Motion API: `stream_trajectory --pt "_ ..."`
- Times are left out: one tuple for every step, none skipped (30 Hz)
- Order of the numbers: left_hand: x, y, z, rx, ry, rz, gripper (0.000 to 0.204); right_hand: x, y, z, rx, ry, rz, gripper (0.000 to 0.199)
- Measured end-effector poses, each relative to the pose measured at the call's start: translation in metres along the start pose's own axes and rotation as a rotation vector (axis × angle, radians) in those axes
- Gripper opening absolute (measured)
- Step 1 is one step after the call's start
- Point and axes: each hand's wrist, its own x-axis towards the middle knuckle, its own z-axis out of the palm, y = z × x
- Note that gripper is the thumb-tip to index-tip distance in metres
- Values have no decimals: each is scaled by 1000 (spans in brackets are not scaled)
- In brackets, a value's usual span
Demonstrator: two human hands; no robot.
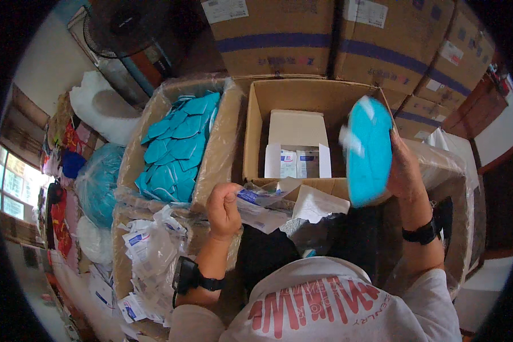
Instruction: The recorder is packing N95 masks into a cardboard box.
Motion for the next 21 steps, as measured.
stream_trajectory --pt "3 2 1 -12 1 64 13 1 2 -4 -152 -120 -24 37" --pt "6 4 1 -24 3 129 12 3 6 -11 -306 -241 -47 38" --pt "9 5 0 -28 4 192 11 3 1 -7 -393 -332 71 37" --pt "11 8 -1 -8 -3 243 10 3 -3 -2 -490 -435 179 36" --pt "13 10 -2 12 -10 294 9 2 10 10 -481 -587 41 31" --pt "14 12 -5 37 -17 345 8 0 13 26 -678 -721 -55 29" --pt "14 13 -7 33 -36 342 7 -2 14 39 -873 -852 -153 27" --pt "14 13 -9 30 -56 338 7 -3 21 48 -967 -889 -237 25" --pt "14 14 -9 19 -76 334 7 -7 26 55 -1068 -919 -320 23" --pt "16 16 -10 21 -87 355 7 -11 29 61 -1168 -947 -404 22" --pt "18 18 -11 24 -98 376 6 -14 31 65 -1246 -942 -390 22" --pt "18 19 -13 30 -108 396 6 -17 32 68 -1322 -939 -377 23" --pt "18 18 -14 37 -120 391 6 -20 33 71 -1397 -936 -362 23" --pt "17 18 -15 43 -132 386 6 -22 32 74 -1411 -947 -321 22" --pt "16 17 -16 48 -143 381 6 -22 34 75 -1407 -975 -287 23" --pt "15 15 -17 52 -166 397 7 -20 36 74 -1402 -1003 -252 24" --pt "14 14 -17 57 -190 413 8 -19 39 74 -1397 -1030 -217 26" --pt "13 13 -17 63 -213 430 10 -16 43 74 -1402 -1048 -180 26" --pt "12 13 -16 70 -238 433 12 -13 47 74 -1407 -1067 -142 26" --pt "10 15 -12 78 -262 435 13 -10 52 74 -1412 -1087 -105 26" --pt "8 17 -8 86 -284 440 15 -7 60 69 -1460 -1086 -121 25"
